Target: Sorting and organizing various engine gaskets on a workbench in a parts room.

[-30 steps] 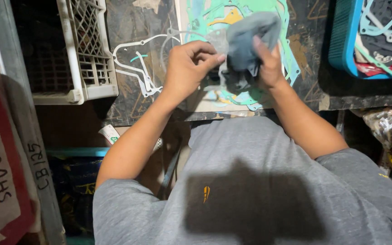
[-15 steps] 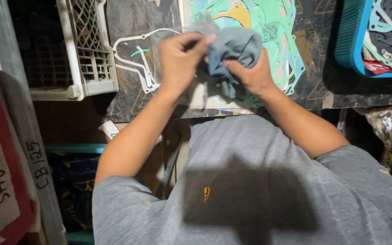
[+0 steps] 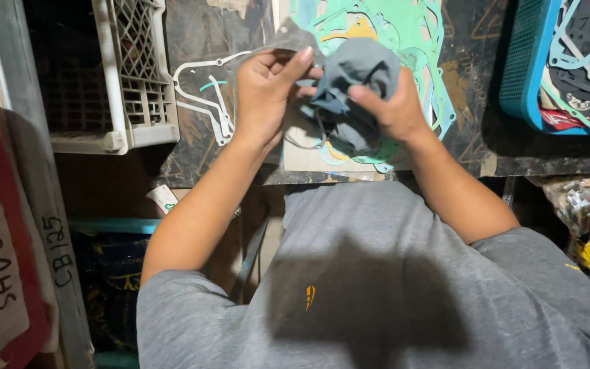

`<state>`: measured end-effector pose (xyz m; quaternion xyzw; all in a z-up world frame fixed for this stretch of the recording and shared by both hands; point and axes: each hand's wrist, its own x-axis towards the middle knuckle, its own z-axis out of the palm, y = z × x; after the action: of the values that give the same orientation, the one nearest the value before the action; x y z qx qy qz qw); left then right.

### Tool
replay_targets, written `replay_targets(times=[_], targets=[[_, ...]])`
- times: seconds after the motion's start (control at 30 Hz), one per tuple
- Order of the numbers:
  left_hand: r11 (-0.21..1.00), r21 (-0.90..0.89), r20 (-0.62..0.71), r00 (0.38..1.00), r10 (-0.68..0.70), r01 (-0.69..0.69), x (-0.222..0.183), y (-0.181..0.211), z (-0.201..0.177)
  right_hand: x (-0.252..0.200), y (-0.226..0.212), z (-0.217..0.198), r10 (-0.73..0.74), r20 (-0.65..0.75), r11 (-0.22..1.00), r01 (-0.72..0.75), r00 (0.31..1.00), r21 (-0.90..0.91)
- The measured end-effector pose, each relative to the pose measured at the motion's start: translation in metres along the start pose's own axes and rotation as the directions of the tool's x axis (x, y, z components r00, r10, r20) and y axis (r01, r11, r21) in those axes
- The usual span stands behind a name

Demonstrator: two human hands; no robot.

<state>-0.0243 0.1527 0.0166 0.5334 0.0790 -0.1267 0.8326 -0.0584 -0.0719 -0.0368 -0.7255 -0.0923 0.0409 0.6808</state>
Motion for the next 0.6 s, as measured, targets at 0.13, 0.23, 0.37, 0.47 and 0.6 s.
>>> replay_targets(times=[0.13, 0.23, 0.37, 0.47, 0.6], targets=[[0.996, 0.09, 0.046, 0.999, -0.028, 0.024, 0.0, -0.005, 0.002, 0.003, -0.019, 0.013, -0.037, -0.03, 0.999, 0.037, 0.999, 0.003], [0.932, 0.353, 0.133, 0.99, 0.043, -0.087, 0.005, -0.013, -0.001, 0.007, -0.016, 0.007, -0.049, -0.005, 0.998, 0.049, 0.999, 0.03], [0.837, 0.476, 0.178, 0.961, 0.21, -0.271, 0.001, -0.013, 0.004, 0.006, -0.01, 0.002, -0.002, -0.034, 0.999, 0.0, 0.999, -0.051], [0.982, 0.144, 0.026, 0.993, 0.116, -0.118, 0.002, -0.007, 0.002, 0.009, -0.006, -0.012, -0.132, 0.246, 0.946, 0.196, 0.96, -0.259], [0.964, 0.213, 0.028, 0.987, 0.155, -0.158, 0.002, -0.01, 0.001, 0.006, 0.021, -0.019, -0.14, 0.016, 0.976, 0.141, 0.99, -0.165]])
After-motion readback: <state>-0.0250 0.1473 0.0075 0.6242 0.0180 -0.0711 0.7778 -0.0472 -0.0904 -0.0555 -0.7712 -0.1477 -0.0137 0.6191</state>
